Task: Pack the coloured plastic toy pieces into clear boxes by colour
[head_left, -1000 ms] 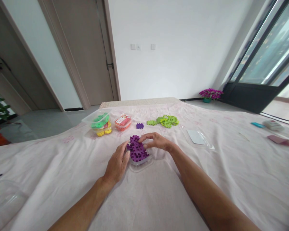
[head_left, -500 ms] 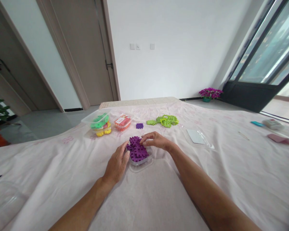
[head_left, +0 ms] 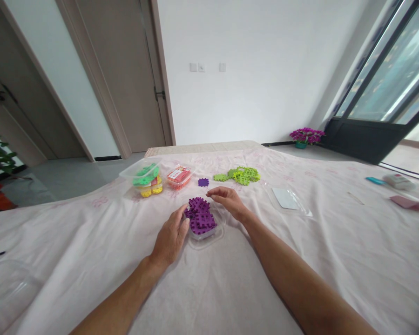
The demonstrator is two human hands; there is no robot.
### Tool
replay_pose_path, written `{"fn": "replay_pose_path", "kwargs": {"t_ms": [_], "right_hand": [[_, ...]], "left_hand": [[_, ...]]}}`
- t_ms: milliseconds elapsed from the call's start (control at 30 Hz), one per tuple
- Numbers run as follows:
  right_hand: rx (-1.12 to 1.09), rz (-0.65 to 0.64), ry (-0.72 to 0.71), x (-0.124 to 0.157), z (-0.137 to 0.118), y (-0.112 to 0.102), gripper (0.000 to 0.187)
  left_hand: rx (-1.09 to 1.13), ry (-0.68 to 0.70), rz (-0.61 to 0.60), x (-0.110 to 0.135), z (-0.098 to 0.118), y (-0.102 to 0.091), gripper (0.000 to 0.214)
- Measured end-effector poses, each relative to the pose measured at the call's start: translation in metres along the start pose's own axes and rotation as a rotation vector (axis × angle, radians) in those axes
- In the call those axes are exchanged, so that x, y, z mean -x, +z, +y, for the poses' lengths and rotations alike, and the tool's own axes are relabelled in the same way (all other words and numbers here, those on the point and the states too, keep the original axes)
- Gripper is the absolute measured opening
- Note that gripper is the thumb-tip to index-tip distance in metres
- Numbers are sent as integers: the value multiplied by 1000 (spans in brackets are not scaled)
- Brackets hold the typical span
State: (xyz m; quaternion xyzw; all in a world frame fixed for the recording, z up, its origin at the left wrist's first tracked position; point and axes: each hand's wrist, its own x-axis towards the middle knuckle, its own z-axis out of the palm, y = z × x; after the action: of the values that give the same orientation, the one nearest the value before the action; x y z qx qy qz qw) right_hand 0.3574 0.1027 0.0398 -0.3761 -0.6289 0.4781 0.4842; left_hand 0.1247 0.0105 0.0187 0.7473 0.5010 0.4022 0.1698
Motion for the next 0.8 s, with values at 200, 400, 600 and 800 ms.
{"fn": "replay_pose_path", "kwargs": {"t_ms": [200,400,600,800], "right_hand": [[152,20,43,-2,19,-5,39],[508,-5,-66,-5,36,-6,31],[731,-70,-229,-1,28,-2,20],[791,-163,-316,0,25,-2,22]], "left_hand": [[-9,-11,-21,1,0,0,47],[3,-12,-17,0,0,0,47],[8,-23,-22,0,0,0,47],[1,-30,-22,0,1,-1,47]]}}
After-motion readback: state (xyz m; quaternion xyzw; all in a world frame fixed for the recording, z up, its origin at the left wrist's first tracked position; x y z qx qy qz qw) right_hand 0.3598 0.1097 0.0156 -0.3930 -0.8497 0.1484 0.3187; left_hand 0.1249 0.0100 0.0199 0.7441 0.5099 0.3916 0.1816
